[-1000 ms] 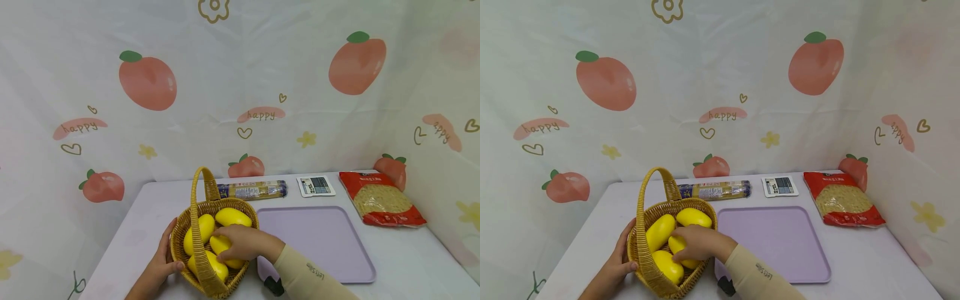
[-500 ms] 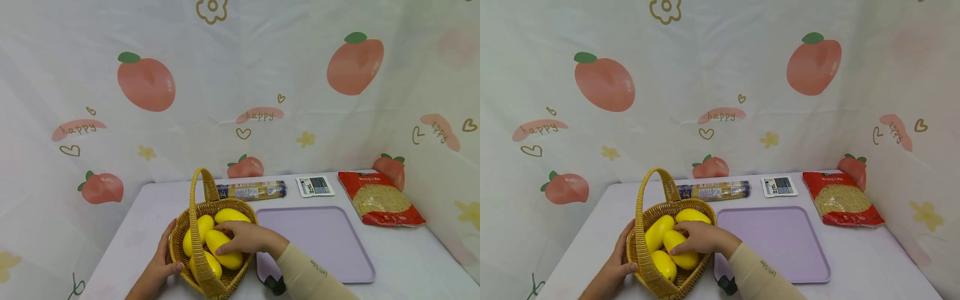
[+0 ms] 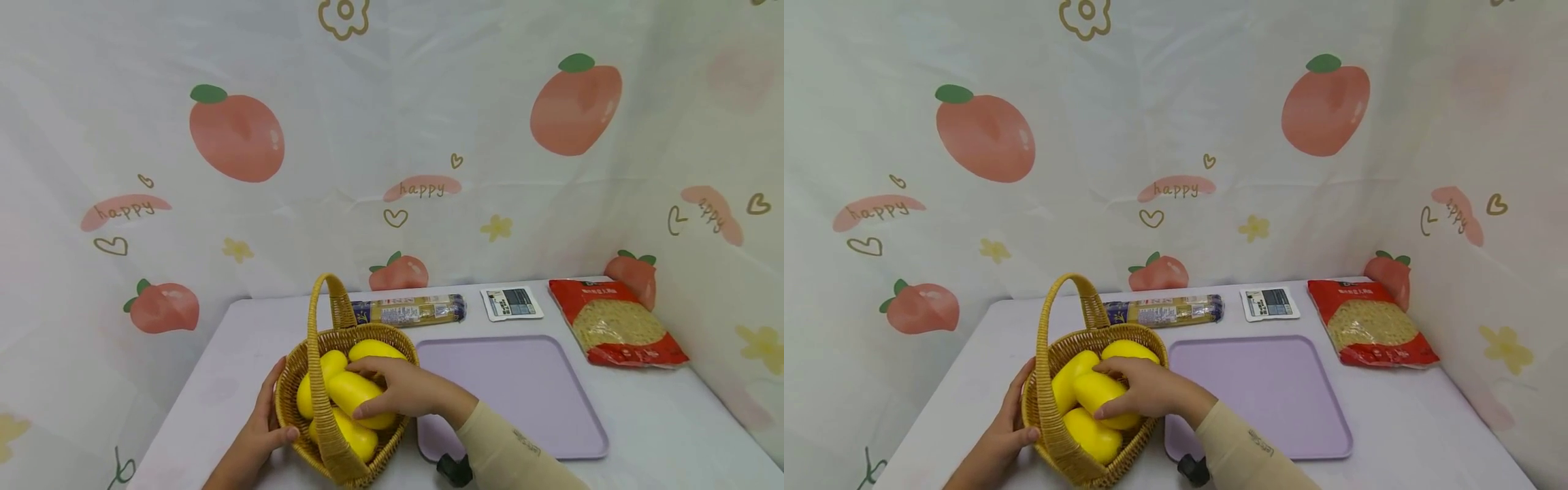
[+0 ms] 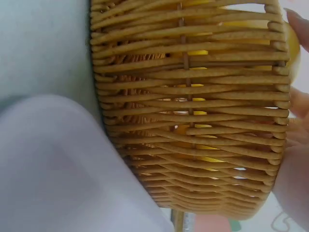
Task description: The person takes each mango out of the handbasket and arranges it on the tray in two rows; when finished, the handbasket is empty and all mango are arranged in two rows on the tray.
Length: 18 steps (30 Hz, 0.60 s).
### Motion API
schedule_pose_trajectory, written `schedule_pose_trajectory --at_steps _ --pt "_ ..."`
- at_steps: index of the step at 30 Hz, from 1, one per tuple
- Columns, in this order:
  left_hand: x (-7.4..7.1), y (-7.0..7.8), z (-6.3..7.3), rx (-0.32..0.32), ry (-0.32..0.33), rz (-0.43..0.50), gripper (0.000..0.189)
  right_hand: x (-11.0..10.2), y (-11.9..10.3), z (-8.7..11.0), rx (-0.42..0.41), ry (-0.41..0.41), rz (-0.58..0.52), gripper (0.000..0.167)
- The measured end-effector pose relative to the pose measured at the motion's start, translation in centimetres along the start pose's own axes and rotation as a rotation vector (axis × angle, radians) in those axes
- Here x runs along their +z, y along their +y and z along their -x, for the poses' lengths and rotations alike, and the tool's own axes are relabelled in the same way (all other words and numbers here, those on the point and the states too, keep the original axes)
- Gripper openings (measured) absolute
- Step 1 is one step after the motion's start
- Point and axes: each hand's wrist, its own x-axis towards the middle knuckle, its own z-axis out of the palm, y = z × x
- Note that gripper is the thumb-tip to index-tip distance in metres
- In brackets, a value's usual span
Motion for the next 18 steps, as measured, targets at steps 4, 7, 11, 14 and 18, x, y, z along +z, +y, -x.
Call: schedule_pose_trajectory --at_steps 4,7,11,14,18 --pt "0.0 0.1 0.0 -0.004 0.002 -0.008 0.115 0.1 0.3 0.8 -0.057 0.059 -0.118 0.068" --pt "0.1 0.1 -0.1 -0.013 0.001 -0.006 0.115 0.1 0.5 1.7 -0.083 0.118 -0.175 0.068" --pt "0.0 0.0 -0.4 0.007 -0.010 0.003 0.114 -0.4 0.8 3.1 -0.131 0.194 -0.239 0.067" --pt "-0.2 -0.1 -0.4 0.024 -0.019 0.004 0.114 -0.9 1.1 4.3 -0.182 0.238 -0.262 0.067" --pt "-0.4 -0.2 -0.2 0.030 -0.024 0.002 0.114 -1.9 1.2 5.4 -0.231 0.305 -0.255 0.069"
